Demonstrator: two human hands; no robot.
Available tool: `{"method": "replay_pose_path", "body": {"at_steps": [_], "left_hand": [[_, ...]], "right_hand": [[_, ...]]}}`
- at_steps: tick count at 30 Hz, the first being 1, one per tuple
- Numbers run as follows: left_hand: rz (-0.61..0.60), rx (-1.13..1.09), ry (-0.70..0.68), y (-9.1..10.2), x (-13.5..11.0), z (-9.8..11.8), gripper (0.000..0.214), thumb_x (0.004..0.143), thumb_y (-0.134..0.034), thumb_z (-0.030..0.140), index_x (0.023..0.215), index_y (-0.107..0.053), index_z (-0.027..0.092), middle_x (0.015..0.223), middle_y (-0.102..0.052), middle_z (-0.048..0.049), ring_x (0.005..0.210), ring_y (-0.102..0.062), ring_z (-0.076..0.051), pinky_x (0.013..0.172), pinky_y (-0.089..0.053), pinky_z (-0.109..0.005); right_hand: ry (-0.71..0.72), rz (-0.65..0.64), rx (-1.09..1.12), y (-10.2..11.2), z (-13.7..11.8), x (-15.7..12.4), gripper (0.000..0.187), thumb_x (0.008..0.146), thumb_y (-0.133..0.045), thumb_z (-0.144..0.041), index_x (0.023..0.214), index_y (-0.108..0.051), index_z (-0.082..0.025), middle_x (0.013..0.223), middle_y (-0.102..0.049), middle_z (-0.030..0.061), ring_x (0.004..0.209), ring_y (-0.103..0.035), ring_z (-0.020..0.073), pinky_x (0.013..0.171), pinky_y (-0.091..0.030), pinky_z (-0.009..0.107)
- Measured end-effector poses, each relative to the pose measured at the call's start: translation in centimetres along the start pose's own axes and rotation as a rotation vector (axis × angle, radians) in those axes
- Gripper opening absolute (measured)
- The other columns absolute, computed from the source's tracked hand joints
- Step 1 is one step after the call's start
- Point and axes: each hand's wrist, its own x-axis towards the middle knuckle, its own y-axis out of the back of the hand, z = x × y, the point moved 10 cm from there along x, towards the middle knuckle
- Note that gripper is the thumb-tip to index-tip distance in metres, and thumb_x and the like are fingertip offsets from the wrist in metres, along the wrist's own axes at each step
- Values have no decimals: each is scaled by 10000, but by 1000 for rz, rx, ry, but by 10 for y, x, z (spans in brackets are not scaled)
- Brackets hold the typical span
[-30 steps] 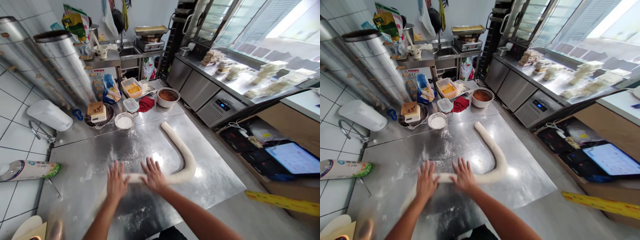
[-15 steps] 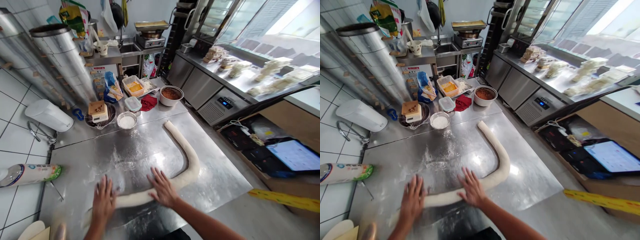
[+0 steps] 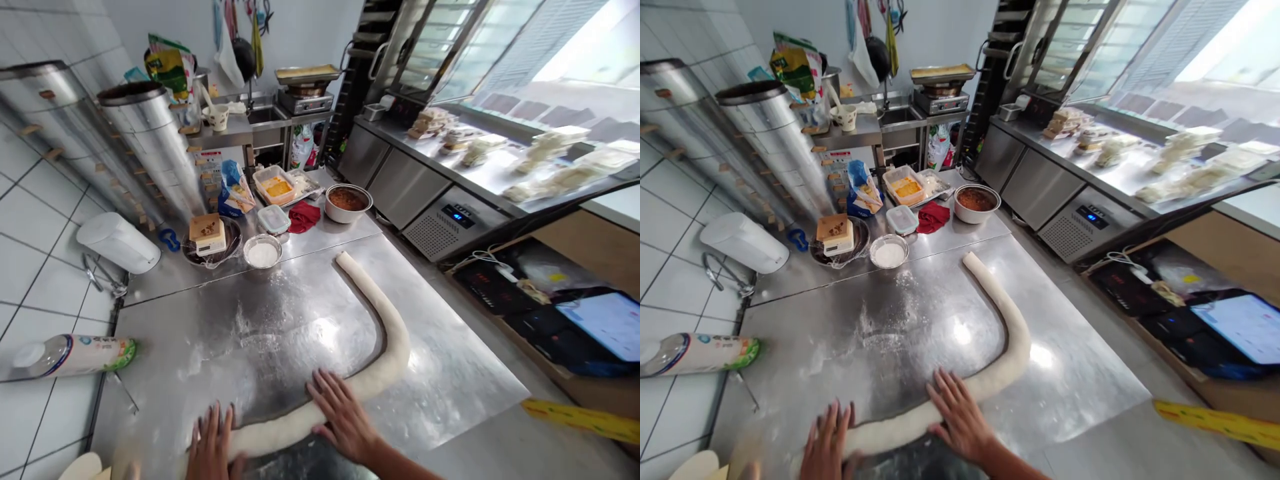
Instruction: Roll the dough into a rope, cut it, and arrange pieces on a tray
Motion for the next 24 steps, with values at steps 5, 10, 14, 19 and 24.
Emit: {"method": "replay_pose_path", "body": {"at_steps": [5, 10, 14, 19, 24], "left_hand": [[-106, -4, 17, -2, 181, -44, 669, 1039, -462, 515, 1640, -374, 234, 1746, -266, -162, 1586, -328, -379, 1265, -298, -641], [-149, -22, 14, -13, 165, -5, 641, 1040, -465, 500, 1616, -423, 221, 1699, -374, -182, 1516, -437, -397, 1226, -342, -666], [-47, 21, -25, 8, 19, 28, 756, 998, -520, 396, 1685, -232, 264, 1734, -309, -138, 1608, -285, -364, 1230, -357, -655], [-93, 26, -101, 13, 27, -11, 755, 1003, -523, 402, 1686, -224, 282, 1742, -293, -116, 1608, -300, -321, 1212, -426, -563], [-51, 49, 249, 10, 169, -120, 658, 1056, -423, 473, 1651, -333, 207, 1720, -309, -194, 1582, -317, -418, 1255, -242, -728]], "right_hand": [[-340, 49, -2, 12, 22, 149, 798, 1042, -454, -612, 1681, -253, -180, 1713, -308, 193, 1594, -270, 394, 1259, -283, 642], [-150, 17, 101, -9, -58, 171, 668, 1075, -412, -553, 1645, -362, -208, 1737, -276, 131, 1619, -221, 340, 1301, -246, 578], [84, -59, 109, -22, -109, 54, 808, 1015, -577, -502, 1693, -210, -261, 1753, -220, 107, 1602, -278, 344, 1296, -290, 544], [53, -43, 75, -25, -86, 54, 787, 1007, -571, -547, 1684, -242, -314, 1757, -201, 90, 1602, -282, 349, 1279, -326, 550], [-274, 23, 1, -15, -21, 193, 722, 1044, -491, -549, 1672, -296, -251, 1747, -203, 165, 1617, -201, 411, 1267, -236, 701]]}}
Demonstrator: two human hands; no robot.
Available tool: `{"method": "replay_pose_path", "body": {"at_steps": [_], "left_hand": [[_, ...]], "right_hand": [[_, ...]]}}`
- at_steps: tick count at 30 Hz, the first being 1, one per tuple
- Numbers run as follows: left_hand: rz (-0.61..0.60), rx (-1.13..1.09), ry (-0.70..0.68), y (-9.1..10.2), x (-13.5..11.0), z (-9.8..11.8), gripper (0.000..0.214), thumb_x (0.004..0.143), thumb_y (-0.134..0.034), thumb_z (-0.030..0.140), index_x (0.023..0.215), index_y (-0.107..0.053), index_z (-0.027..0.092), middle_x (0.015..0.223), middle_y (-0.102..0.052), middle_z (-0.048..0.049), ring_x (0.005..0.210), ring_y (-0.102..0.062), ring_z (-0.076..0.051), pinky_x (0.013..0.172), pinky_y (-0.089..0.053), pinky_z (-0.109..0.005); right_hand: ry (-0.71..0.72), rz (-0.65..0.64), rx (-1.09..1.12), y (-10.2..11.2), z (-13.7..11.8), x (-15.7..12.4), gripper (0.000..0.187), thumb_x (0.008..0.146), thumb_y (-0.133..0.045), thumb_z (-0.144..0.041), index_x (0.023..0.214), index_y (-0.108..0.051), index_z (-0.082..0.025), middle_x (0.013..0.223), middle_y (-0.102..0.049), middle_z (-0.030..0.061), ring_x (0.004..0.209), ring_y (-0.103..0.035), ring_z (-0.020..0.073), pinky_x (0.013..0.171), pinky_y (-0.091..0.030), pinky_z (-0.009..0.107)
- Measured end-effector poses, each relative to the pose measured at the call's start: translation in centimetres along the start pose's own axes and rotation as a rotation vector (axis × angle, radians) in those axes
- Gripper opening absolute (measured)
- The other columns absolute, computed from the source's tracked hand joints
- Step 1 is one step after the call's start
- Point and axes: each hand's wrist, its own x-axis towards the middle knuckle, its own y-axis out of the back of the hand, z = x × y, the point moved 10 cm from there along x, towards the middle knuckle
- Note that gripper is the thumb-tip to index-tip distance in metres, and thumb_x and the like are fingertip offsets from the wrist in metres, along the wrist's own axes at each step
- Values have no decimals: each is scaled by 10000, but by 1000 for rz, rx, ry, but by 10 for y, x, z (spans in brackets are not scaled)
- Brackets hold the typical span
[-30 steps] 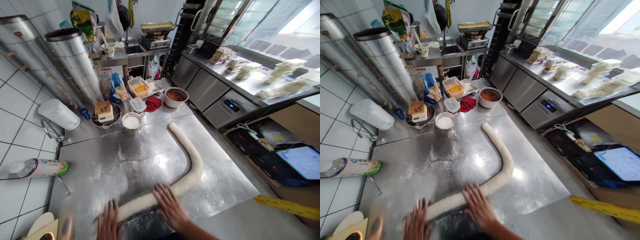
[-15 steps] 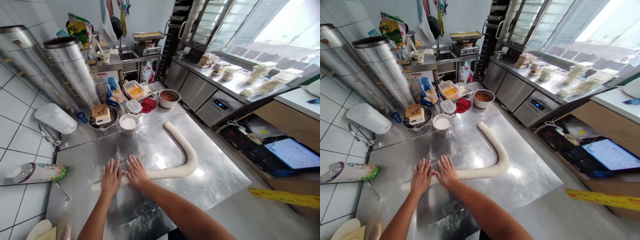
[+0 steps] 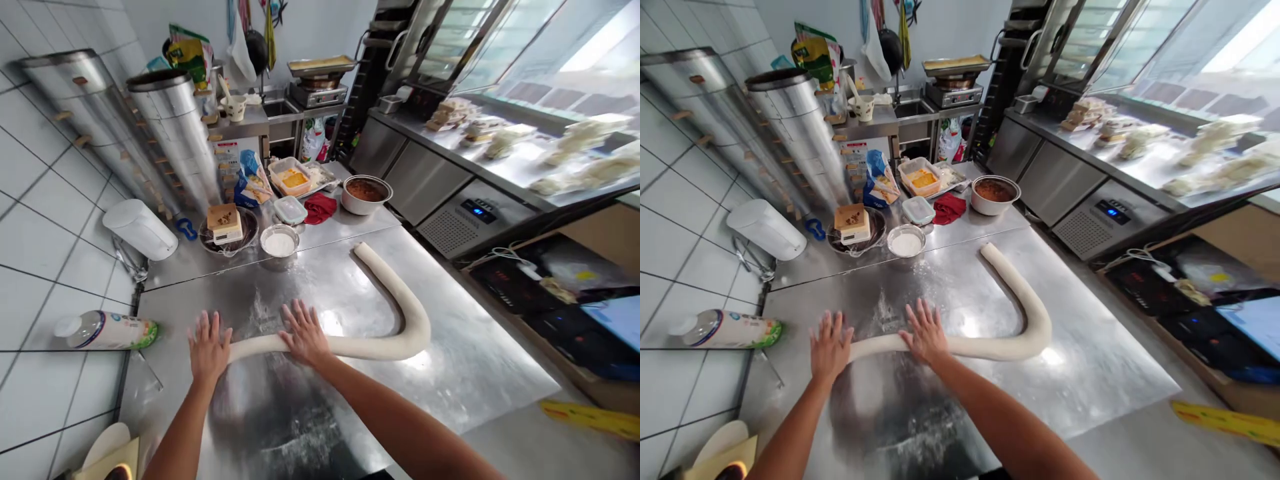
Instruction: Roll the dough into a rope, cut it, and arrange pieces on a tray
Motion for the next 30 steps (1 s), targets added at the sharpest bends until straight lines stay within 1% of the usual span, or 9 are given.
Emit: {"method": "replay_pose_path", "body": {"at_steps": [2, 6, 8, 10, 14, 17, 20, 24, 30], "left_hand": [[-5, -32, -10, -3, -29, -2, 630, 1058, -430, 420, 1653, -328, 243, 1724, -323, -149, 1605, -266, -404, 1270, -210, -734], [77, -81, -54, 9, -194, 6, 745, 1001, -518, 316, 1684, -221, 302, 1714, -357, -108, 1602, -293, -368, 1249, -322, -711], [130, -69, -5, 14, -244, 0, 777, 978, -542, 325, 1685, -219, 314, 1700, -370, -126, 1574, -342, -394, 1221, -338, -741], [103, -81, -17, 10, -239, -2, 788, 975, -544, 358, 1687, -207, 317, 1693, -379, -138, 1550, -384, -411, 1215, -335, -743], [58, -50, -65, 7, -125, 1, 730, 1024, -477, 407, 1687, -198, 286, 1707, -352, -164, 1552, -384, -408, 1238, -283, -718], [3, -32, -313, 5, -71, 27, 633, 1029, -489, 406, 1630, -395, 233, 1650, -466, -158, 1503, -467, -335, 1268, -296, -589], [-9, -9, -600, 0, -102, 46, 566, 1002, -549, 448, 1535, -548, 257, 1554, -597, -91, 1413, -553, -263, 1246, -337, -456], [73, -16, -566, -2, -163, 23, 540, 870, -703, 612, 1288, -745, 272, 1165, -795, -79, 1041, -731, -249, 939, -546, -368], [-807, -134, -209, -16, -172, 31, 387, 831, -766, 424, 1209, -735, 345, 1078, -812, 12, 945, -769, -220, 789, -596, -307]], "right_hand": [[106, -32, -2, -1, -9, -10, 694, 1058, -480, -511, 1677, -271, -277, 1751, -216, 128, 1622, -204, 375, 1286, -228, 669], [346, -63, -19, 2, -30, -138, 718, 1048, -523, -403, 1689, -219, -286, 1759, -207, 85, 1617, -237, 335, 1301, -255, 582], [363, -86, -43, -1, -38, -184, 731, 1040, -528, -385, 1691, -216, -268, 1759, -208, 95, 1617, -239, 332, 1299, -261, 559], [305, -63, -47, -1, -46, -184, 745, 1039, -522, -429, 1692, -217, -241, 1757, -207, 126, 1617, -224, 364, 1294, -241, 597], [202, 30, 20, 3, -83, -87, 799, 1023, -516, -559, 1678, -266, -176, 1745, -220, 189, 1603, -221, 412, 1274, -234, 642], [314, -50, 97, -14, -123, -37, 690, 1032, -480, -587, 1575, -467, -161, 1655, -419, 186, 1510, -388, 356, 1224, -351, 538], [408, -148, 106, -43, -139, -54, 708, 985, -534, -669, 1456, -582, -142, 1403, -645, 184, 1258, -579, 336, 1095, -464, 502], [365, -236, -3, -79, -129, -91, 794, 758, -806, -702, 1287, -687, -123, 1205, -730, 173, 1075, -672, 355, 986, -557, 516], [454, -647, 93, -58, -141, -82, 410, 720, -789, -649, 942, -805, -305, 798, -788, 14, 763, -773, 281, 672, -621, 381]]}}
